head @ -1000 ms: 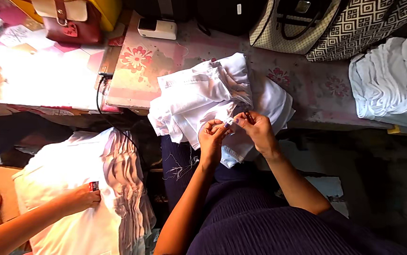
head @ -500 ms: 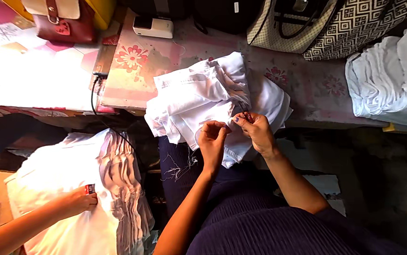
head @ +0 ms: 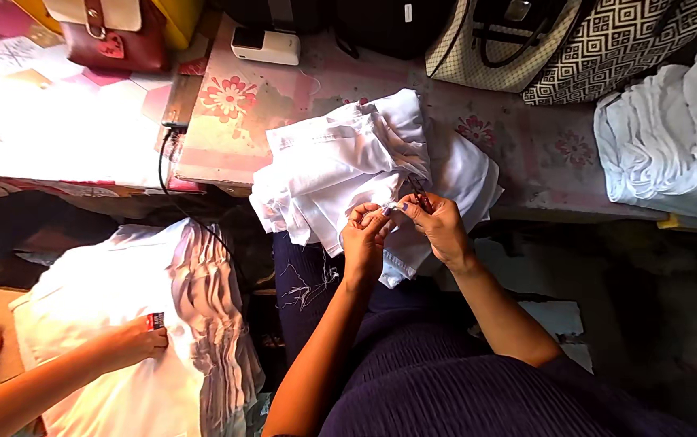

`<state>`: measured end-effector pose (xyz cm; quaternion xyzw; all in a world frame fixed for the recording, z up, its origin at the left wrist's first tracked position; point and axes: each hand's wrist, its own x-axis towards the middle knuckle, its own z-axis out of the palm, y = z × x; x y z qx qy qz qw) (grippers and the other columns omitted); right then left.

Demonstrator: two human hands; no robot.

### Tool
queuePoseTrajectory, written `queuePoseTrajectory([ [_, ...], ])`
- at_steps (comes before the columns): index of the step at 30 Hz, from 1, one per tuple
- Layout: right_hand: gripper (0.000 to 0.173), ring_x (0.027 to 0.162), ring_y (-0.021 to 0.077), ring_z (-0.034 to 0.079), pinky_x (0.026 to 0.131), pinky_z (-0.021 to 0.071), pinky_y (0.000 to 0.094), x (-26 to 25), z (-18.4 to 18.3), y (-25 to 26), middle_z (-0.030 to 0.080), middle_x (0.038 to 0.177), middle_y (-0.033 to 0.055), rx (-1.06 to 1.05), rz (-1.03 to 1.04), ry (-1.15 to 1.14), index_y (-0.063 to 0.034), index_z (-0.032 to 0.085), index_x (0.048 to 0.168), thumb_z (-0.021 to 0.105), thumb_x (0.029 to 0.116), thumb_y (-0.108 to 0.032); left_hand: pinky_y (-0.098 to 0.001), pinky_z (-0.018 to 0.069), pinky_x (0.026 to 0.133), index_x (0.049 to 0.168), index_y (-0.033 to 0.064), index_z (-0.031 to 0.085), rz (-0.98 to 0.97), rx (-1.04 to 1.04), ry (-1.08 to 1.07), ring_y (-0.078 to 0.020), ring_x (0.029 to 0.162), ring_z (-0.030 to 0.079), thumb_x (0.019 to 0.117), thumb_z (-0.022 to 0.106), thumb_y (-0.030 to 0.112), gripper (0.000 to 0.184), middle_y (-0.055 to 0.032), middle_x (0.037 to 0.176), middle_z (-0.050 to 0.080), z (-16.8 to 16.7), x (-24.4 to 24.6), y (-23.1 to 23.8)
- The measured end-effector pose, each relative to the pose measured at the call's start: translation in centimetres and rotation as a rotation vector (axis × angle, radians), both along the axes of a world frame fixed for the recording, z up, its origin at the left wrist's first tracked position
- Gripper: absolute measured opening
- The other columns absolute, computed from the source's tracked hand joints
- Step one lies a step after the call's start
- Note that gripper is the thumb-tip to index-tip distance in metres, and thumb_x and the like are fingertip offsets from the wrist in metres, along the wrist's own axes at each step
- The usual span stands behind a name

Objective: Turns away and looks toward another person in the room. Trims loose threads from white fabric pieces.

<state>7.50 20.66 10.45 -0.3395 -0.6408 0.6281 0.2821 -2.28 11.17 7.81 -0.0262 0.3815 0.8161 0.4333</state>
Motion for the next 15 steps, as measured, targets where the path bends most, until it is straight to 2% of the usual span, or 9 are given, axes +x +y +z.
queuePoseTrajectory([
  [6,0.003,0.05,-0.0029,0.039,0.048,0.034,0.0154,0.83,-0.28,0.45,0.056,0.066,-0.0095,0.038,-0.013,0.011,-0.0104,0.073,0.096,0.072,0.0936,-0.012,-0.032,0.0613,0.075,0.1,0.0046,0.058,0.011,0.006,-0.023,-0.0153,0.072,0.071,0.0946,0.057,-0.013,0.018,-0.0061,0.081,0.072,0.13,-0.06,-0.04],
  [9,0.018,0.051,-0.0027,0.039,0.05,0.0355,0.0154,0.83,-0.44,0.25,0.05,0.062,-0.0101,0.178,-0.008,-0.049,-0.0075,0.075,0.106,0.077,0.0888,-0.011,-0.0308,0.061,0.074,0.099,0.0046,0.058,0.02,0.011,-0.015,-0.0147,0.071,0.071,0.0939,0.058,-0.013,0.019,-0.0059,0.08,0.071,0.13,0.0,-0.06],
  [10,0.017,0.052,-0.0026,0.04,0.051,0.0365,0.0152,0.66,-0.49,0.02,0.051,0.063,-0.0094,0.207,-0.015,-0.062,-0.0066,0.075,0.105,0.077,0.0887,-0.01,-0.0308,0.0612,0.074,0.099,0.0048,0.058,0.018,0.011,-0.006,-0.0147,0.071,0.071,0.0938,0.058,-0.013,0.019,-0.0057,0.079,0.071,0.13,0.11,-0.05],
  [12,0.011,0.053,-0.0029,0.044,0.051,0.0393,0.0149,0.31,-0.62,-0.16,0.058,0.066,-0.008,0.163,-0.043,-0.027,-0.0064,0.074,0.101,0.075,0.0895,-0.005,-0.032,0.0618,0.074,0.099,0.0047,0.058,0.018,0.016,0.003,-0.0155,0.072,0.072,0.0934,0.058,-0.014,0.019,-0.0058,0.08,0.072,0.08,0.32,-0.03],
  [13,0.009,0.051,-0.0026,0.043,0.05,0.0376,0.0153,0.17,-0.61,-0.12,0.057,0.065,-0.0081,0.099,-0.055,0.013,-0.0072,0.074,0.099,0.074,0.0896,-0.004,-0.0326,0.0622,0.075,0.099,0.0046,0.058,0.016,0.016,-0.001,-0.0161,0.072,0.072,0.0937,0.058,-0.014,0.019,-0.006,0.08,0.072,0.1,0.33,-0.07],
  [15,0.006,0.05,-0.0028,0.04,0.048,0.0353,0.0155,0.38,-0.5,0.15,0.057,0.066,-0.0091,0.039,-0.04,0.049,-0.0098,0.074,0.099,0.073,0.0928,-0.011,-0.0322,0.0617,0.075,0.098,0.0048,0.058,0.011,0.011,-0.038,-0.0158,0.071,0.071,0.0956,0.055,-0.013,0.018,-0.006,0.08,0.071,0.26,0.21,-0.21],
])
